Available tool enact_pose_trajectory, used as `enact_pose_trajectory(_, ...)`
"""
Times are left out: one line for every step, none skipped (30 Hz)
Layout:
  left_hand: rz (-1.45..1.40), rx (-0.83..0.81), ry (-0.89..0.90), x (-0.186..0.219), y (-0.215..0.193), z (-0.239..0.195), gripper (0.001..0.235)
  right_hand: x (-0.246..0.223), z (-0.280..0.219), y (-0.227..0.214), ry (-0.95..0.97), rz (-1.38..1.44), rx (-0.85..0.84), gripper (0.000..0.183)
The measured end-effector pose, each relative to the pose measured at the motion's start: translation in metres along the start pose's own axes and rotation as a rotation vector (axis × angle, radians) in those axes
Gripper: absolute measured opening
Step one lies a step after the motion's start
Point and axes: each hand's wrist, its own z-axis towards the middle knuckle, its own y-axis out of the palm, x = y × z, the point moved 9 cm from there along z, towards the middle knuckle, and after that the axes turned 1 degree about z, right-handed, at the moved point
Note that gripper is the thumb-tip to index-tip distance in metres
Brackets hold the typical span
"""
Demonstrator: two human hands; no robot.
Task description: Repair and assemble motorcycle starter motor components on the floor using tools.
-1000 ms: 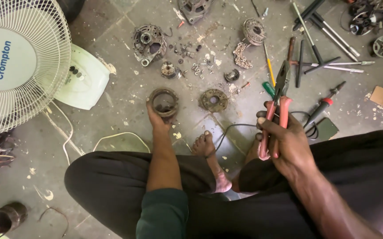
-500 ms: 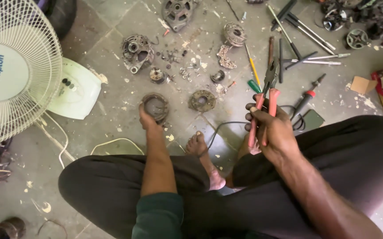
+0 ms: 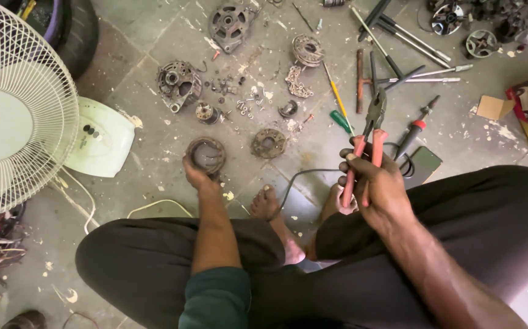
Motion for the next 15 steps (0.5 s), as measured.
enact_pose_trajectory(0.003, 0.0, 0.003, 0.002, 0.003, -0.007, 0.072, -0.001, 0.0, -0.002, 0.002, 0.003, -0.001, 0.036)
enact_pose_trajectory(0.1, 0.075, 0.018, 0.005, -0.001, -0.013, 0.071, 0.0, 0.0, -0.003, 0.012, -0.003, 0.002, 0.035)
enact_pose_trajectory(0.196, 0.151, 0.034, 0.01, -0.005, -0.02, 0.07, 0.0, 0.0, -0.005, 0.022, -0.009, 0.003, 0.034)
enact_pose_trajectory(0.199, 0.152, 0.038, 0.01, -0.004, -0.022, 0.07, 0.0, -0.001, -0.006, 0.025, -0.005, 0.001, 0.034)
enact_pose_trajectory(0.188, 0.188, 0.046, 0.012, -0.006, -0.024, 0.073, 0.0, -0.002, -0.007, 0.029, 0.0, -0.001, 0.034)
enact_pose_trajectory(0.176, 0.224, 0.053, 0.013, -0.009, -0.026, 0.075, 0.0, -0.003, -0.008, 0.033, 0.006, -0.004, 0.033)
enact_pose_trajectory(0.179, 0.223, 0.057, 0.014, -0.011, -0.028, 0.075, -0.001, -0.004, -0.007, 0.034, 0.01, -0.006, 0.033)
enact_pose_trajectory(0.302, 0.25, 0.053, 0.016, -0.015, -0.03, 0.077, -0.003, -0.006, -0.006, 0.029, 0.018, -0.02, 0.033)
enact_pose_trajectory(0.425, 0.278, 0.048, 0.019, -0.02, -0.032, 0.079, -0.005, -0.007, -0.003, 0.025, 0.025, -0.035, 0.033)
enact_pose_trajectory(0.426, 0.279, 0.053, 0.022, -0.018, -0.038, 0.079, -0.006, -0.008, -0.003, 0.026, 0.028, -0.038, 0.033)
enact_pose_trajectory(0.395, 0.284, 0.013, 0.019, -0.017, -0.044, 0.08, -0.005, -0.009, -0.006, 0.048, -0.001, -0.015, 0.032)
enact_pose_trajectory(0.364, 0.29, -0.027, 0.016, -0.016, -0.051, 0.08, -0.004, -0.011, -0.008, 0.07, -0.031, 0.007, 0.031)
enact_pose_trajectory(0.365, 0.29, -0.026, 0.007, -0.022, -0.039, 0.08, -0.006, -0.013, -0.007, 0.071, -0.029, 0.007, 0.031)
enact_pose_trajectory(0.502, 0.384, 0.113, 0.014, -0.032, -0.03, 0.078, -0.008, -0.016, -0.005, 0.08, -0.037, 0.008, 0.032)
enact_pose_trajectory(0.634, 0.478, 0.251, 0.02, -0.038, -0.023, 0.077, -0.01, -0.018, -0.003, 0.086, -0.047, 0.009, 0.032)
